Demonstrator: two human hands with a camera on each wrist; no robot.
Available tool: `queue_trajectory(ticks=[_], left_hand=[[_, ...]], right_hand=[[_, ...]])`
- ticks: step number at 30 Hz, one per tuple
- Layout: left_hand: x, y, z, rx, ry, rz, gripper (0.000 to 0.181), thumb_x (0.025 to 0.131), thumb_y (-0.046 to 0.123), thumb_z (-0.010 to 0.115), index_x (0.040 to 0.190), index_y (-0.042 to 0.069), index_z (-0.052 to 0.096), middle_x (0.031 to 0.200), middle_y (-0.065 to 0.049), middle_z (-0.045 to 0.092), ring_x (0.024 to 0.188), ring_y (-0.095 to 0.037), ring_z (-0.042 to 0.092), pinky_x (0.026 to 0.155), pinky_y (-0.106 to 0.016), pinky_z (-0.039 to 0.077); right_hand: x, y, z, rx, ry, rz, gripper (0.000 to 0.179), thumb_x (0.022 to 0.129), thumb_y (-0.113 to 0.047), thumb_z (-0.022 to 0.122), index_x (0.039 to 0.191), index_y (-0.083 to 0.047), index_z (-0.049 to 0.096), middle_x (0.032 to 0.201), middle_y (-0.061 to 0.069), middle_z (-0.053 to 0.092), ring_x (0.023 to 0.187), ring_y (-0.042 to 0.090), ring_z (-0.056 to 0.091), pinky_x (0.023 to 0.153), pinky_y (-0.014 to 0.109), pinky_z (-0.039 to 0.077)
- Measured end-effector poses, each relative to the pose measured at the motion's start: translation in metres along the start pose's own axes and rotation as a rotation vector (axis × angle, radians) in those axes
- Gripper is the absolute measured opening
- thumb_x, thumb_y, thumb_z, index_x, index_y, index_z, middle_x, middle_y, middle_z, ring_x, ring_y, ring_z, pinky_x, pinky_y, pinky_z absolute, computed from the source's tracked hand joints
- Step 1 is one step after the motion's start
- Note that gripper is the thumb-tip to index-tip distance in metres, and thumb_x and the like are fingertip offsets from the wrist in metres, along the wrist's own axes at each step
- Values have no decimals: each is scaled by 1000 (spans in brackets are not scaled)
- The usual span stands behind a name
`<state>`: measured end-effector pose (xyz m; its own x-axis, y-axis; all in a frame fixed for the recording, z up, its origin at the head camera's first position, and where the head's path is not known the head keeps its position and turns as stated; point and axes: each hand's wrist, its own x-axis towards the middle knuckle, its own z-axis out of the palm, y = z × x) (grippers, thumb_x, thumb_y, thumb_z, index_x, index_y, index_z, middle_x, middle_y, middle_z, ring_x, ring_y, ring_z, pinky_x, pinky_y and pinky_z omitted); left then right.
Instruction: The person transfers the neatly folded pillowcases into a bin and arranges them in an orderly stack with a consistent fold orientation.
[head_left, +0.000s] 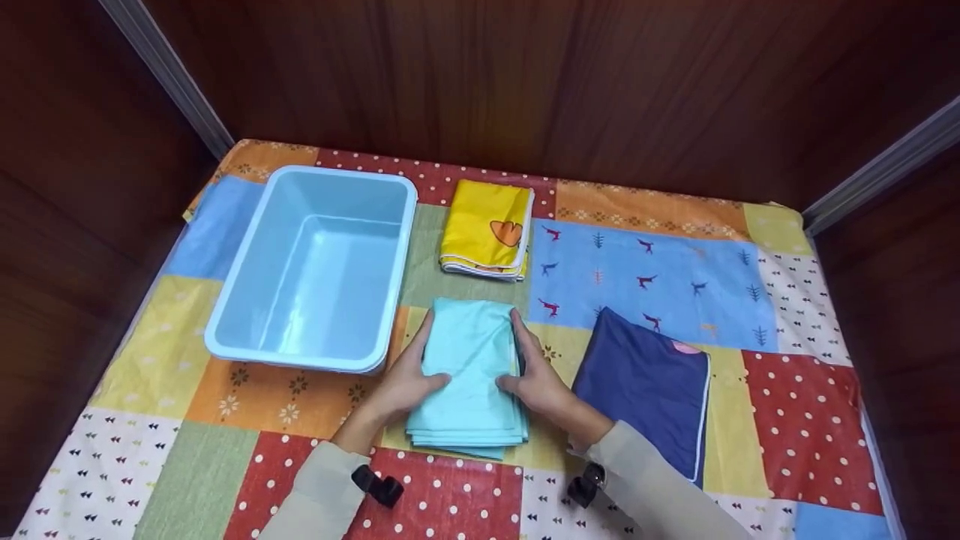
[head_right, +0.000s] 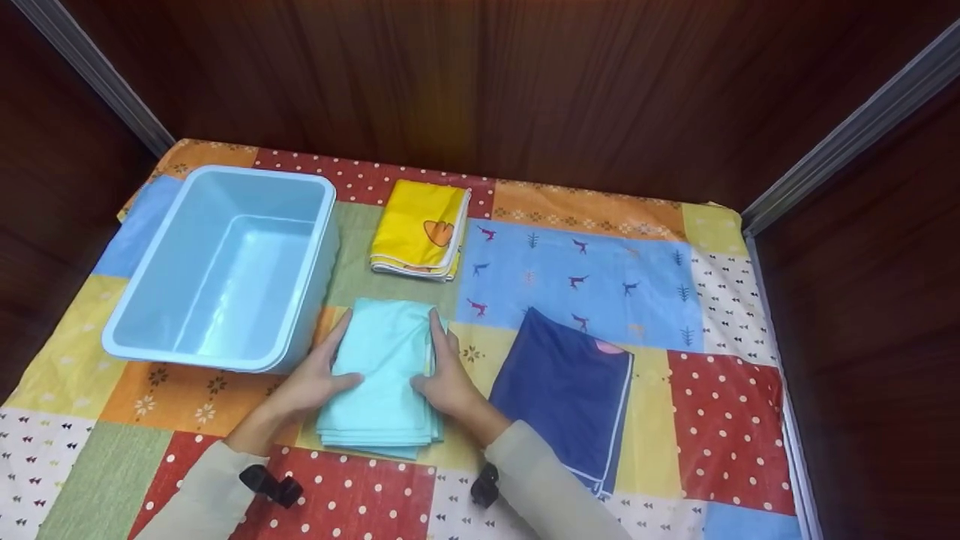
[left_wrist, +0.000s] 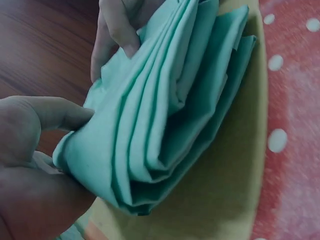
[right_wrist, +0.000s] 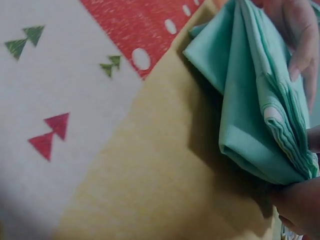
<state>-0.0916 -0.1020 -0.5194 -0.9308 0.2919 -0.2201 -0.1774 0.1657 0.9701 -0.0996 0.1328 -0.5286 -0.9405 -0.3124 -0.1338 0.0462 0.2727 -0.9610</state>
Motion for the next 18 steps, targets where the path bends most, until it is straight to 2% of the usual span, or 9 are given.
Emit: queue_trajectory(ticks=[9, 13, 18], left_hand=[[-3, 21, 4, 10, 25, -3, 97, 87, -15, 59, 164, 7, 4, 170, -18, 4, 154, -34, 8, 122, -55, 16], [-5, 31, 7, 5, 34, -36, 98, 86, -16, 58, 164, 7, 3, 170, -17, 2, 153, -33, 8, 121, -54, 17], [-7, 44, 11, 20, 60, -73, 99, 85, -15, 58, 164, 7, 3, 169, -19, 4, 151, -35, 13, 119, -54, 22]], right_hand=[[-3, -21, -9, 33, -31, 72, 105, 80, 16, 62, 165, -11, 7, 167, 25, 6, 153, 39, 5, 118, 53, 21], [-4, -30, -14, 16, -41, 85, 105, 80, 17, 63, 165, -12, 8, 166, 26, 5, 153, 41, 7, 117, 54, 24], [-5, -41, -21, -8, -58, 77, 105, 80, 16, 65, 164, -9, 8, 167, 25, 4, 153, 41, 6, 118, 55, 23]])
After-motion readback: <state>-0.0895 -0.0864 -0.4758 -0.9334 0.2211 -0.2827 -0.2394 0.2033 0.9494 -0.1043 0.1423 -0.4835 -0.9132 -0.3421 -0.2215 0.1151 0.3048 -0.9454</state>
